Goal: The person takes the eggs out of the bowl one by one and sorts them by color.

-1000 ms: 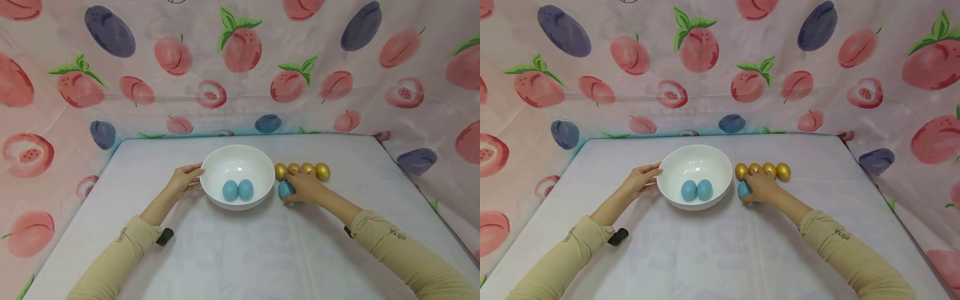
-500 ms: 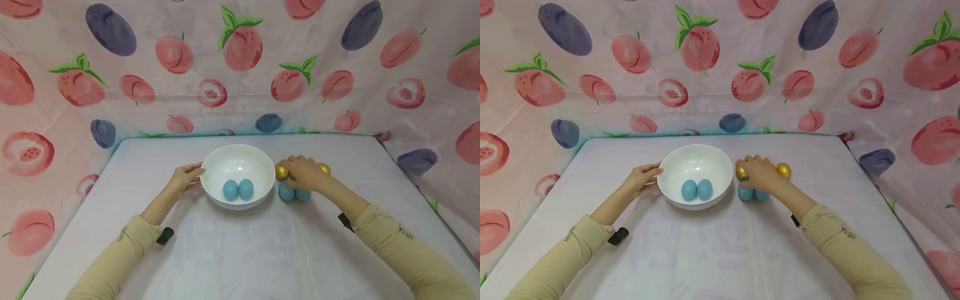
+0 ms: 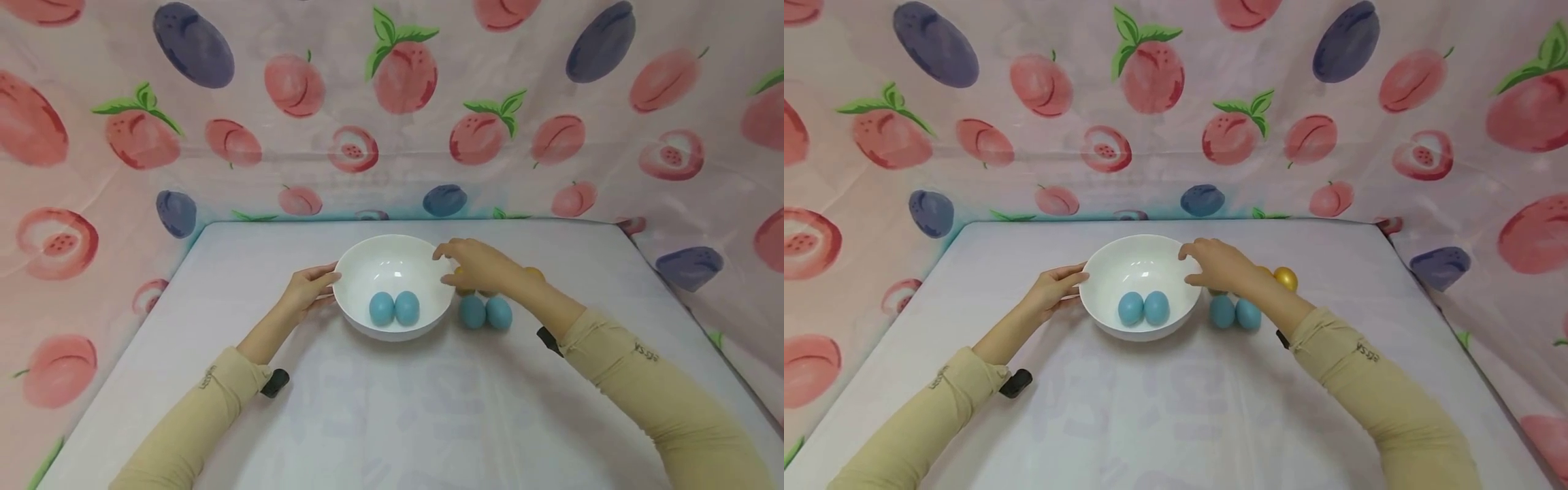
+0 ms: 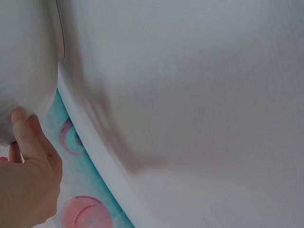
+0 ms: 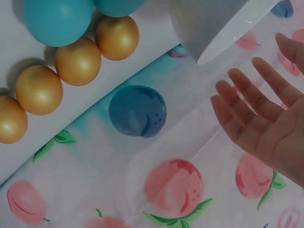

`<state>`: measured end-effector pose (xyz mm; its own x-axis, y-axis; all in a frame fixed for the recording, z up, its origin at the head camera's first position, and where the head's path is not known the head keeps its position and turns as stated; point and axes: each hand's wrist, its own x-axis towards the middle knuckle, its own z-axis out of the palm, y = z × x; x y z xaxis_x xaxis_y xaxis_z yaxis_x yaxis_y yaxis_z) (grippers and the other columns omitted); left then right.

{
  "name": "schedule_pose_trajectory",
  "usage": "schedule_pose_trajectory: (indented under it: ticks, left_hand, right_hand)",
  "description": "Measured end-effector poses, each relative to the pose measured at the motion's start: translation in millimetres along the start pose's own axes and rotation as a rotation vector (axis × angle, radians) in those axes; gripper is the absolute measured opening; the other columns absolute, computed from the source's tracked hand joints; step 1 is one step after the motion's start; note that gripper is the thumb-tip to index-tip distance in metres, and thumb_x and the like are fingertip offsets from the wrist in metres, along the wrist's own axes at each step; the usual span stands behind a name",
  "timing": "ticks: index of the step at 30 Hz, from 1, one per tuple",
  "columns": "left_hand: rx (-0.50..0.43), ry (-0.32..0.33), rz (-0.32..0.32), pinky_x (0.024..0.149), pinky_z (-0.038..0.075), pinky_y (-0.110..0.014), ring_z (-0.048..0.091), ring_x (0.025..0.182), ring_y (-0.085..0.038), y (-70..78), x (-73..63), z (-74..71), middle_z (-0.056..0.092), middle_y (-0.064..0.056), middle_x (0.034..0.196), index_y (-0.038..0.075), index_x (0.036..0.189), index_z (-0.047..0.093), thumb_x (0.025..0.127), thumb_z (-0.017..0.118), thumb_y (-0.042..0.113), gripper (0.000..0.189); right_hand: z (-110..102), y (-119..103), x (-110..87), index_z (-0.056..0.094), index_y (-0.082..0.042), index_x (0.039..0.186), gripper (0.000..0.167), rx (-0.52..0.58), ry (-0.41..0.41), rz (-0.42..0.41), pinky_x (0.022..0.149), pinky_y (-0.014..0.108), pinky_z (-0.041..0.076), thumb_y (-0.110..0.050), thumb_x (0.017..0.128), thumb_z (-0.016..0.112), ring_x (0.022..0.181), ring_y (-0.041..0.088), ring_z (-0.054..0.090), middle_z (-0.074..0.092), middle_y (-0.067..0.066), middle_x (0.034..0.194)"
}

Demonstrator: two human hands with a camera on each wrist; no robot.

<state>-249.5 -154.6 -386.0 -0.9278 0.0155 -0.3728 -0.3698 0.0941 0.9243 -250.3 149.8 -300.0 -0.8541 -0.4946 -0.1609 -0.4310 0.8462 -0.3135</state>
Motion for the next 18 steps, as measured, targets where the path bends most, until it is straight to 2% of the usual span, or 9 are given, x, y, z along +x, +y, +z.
schedule_pose_trajectory:
  ticks: [3, 9, 14, 18]
  left_hand:
    - [-0.003, -0.002, 0.011, 0.074, 0.059, -0.020, 0.064, 0.074, -0.003, 0.1, 0.9, 0.9, 0.049, -0.020, 0.139, 0.007, 0.138, 0.047, 0.093, 0.060, 0.020, 0.049]
    - [-0.002, 0.003, 0.021, 0.074, 0.059, -0.020, 0.065, 0.073, -0.003, -0.3, 0.5, 1.6, 0.050, -0.020, 0.138, 0.006, 0.137, 0.048, 0.093, 0.059, 0.020, 0.047]
    - [0.001, 0.005, 0.020, 0.075, 0.059, -0.021, 0.065, 0.075, -0.004, -1.0, 0.6, 1.1, 0.050, -0.020, 0.138, 0.006, 0.137, 0.049, 0.093, 0.060, 0.020, 0.048]
    - [0.015, 0.004, 0.029, 0.076, 0.059, -0.021, 0.065, 0.076, -0.004, -1.0, 0.3, -0.1, 0.050, -0.020, 0.137, 0.006, 0.137, 0.048, 0.093, 0.059, 0.020, 0.047]
  right_hand:
    - [0.0, -4.9, 8.9, 0.054, -0.008, 0.128, 0.045, 0.073, -0.023, 0.034, 0.097, 0.046, 0.051, -0.025, 0.088, 0.066, 0.111, 0.032, 0.053, 0.057, 0.017, 0.125]
    - [9.3, -12.6, 26.4, 0.056, -0.004, 0.125, 0.043, 0.177, -0.038, 0.020, 0.091, 0.040, 0.055, -0.024, 0.088, 0.066, 0.105, 0.032, 0.058, 0.060, 0.020, 0.120]
    - [17.5, -20.2, 34.2, 0.056, -0.003, 0.124, 0.043, 0.175, -0.082, 0.021, 0.091, 0.039, 0.055, -0.025, 0.088, 0.066, 0.107, 0.031, 0.056, 0.061, 0.019, 0.118]
    - [21.5, -27.3, 37.0, 0.058, -0.003, 0.120, 0.039, 0.135, -0.113, 0.004, 0.087, 0.036, 0.054, -0.024, 0.087, 0.067, 0.102, 0.028, 0.057, 0.062, 0.018, 0.114]
